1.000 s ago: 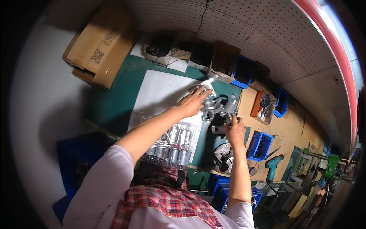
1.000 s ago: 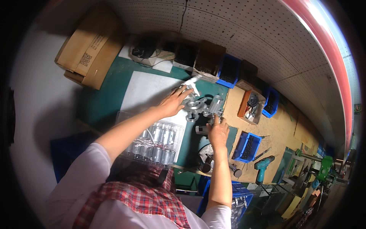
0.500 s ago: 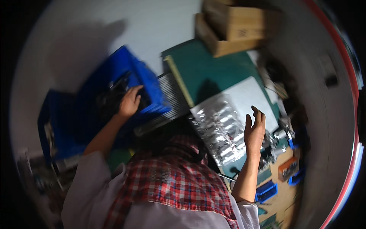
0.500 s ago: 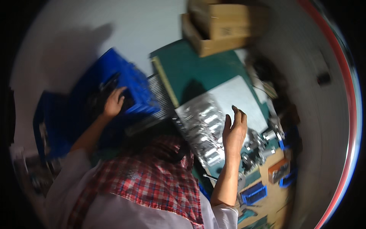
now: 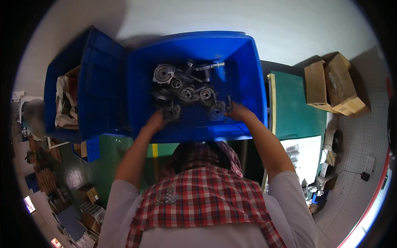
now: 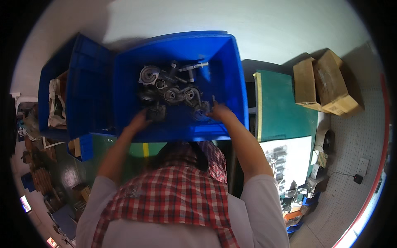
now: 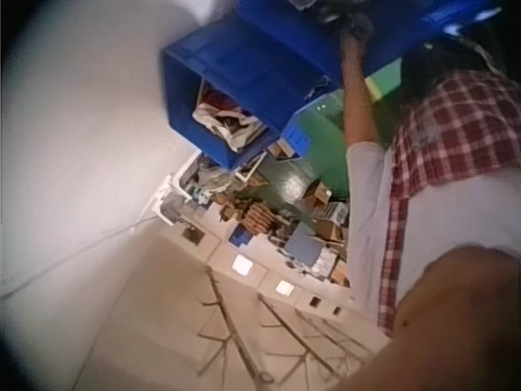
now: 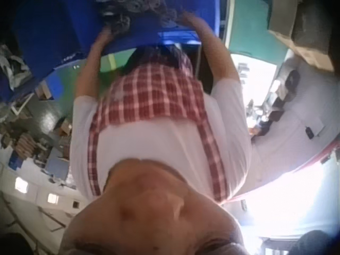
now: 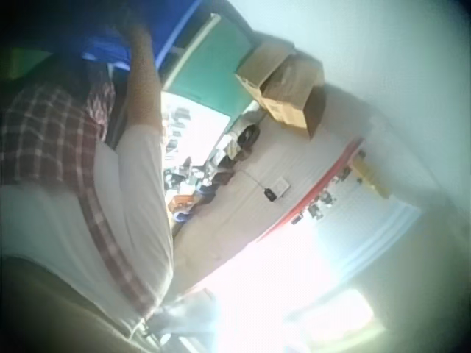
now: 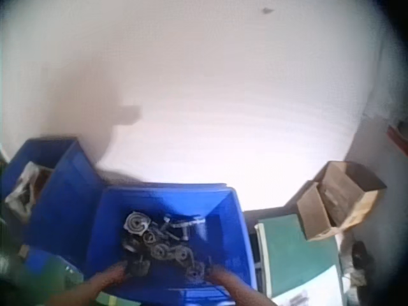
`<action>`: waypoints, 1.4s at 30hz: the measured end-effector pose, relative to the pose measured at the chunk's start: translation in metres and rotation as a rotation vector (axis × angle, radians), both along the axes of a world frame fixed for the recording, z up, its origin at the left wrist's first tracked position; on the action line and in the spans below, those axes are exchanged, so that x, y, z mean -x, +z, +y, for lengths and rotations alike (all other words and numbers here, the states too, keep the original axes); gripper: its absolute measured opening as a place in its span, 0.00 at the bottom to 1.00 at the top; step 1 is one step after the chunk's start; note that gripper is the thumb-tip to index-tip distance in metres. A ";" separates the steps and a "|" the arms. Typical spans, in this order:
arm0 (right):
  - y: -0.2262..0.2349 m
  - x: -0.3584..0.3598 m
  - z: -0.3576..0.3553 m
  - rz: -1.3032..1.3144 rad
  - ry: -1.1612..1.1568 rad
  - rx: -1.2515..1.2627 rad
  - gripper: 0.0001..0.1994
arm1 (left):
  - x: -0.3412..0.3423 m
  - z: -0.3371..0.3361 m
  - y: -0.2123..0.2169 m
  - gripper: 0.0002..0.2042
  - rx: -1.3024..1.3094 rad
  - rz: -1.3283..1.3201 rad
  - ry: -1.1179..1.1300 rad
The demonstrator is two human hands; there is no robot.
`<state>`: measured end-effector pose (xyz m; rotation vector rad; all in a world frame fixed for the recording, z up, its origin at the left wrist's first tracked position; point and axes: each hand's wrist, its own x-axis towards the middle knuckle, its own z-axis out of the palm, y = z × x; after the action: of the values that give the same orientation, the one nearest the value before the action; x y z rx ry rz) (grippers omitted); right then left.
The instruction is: The person assembles metal components by inserting cylindrical parts into a circular housing and tightening them with a cordless drill. They repeat this process for multiple units, then place the finished assemblies into a blue bin and handle a clear plastic tray.
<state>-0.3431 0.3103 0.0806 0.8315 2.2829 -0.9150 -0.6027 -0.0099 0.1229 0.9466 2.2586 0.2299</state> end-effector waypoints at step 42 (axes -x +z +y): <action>0.204 -0.516 -0.024 0.172 -1.604 -0.849 0.16 | -0.395 0.348 0.223 0.19 -0.860 -0.408 -0.830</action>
<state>0.1732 0.2861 0.2846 3.2027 1.6892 -0.4001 -0.2080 0.3381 0.3454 1.9577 1.2041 0.9401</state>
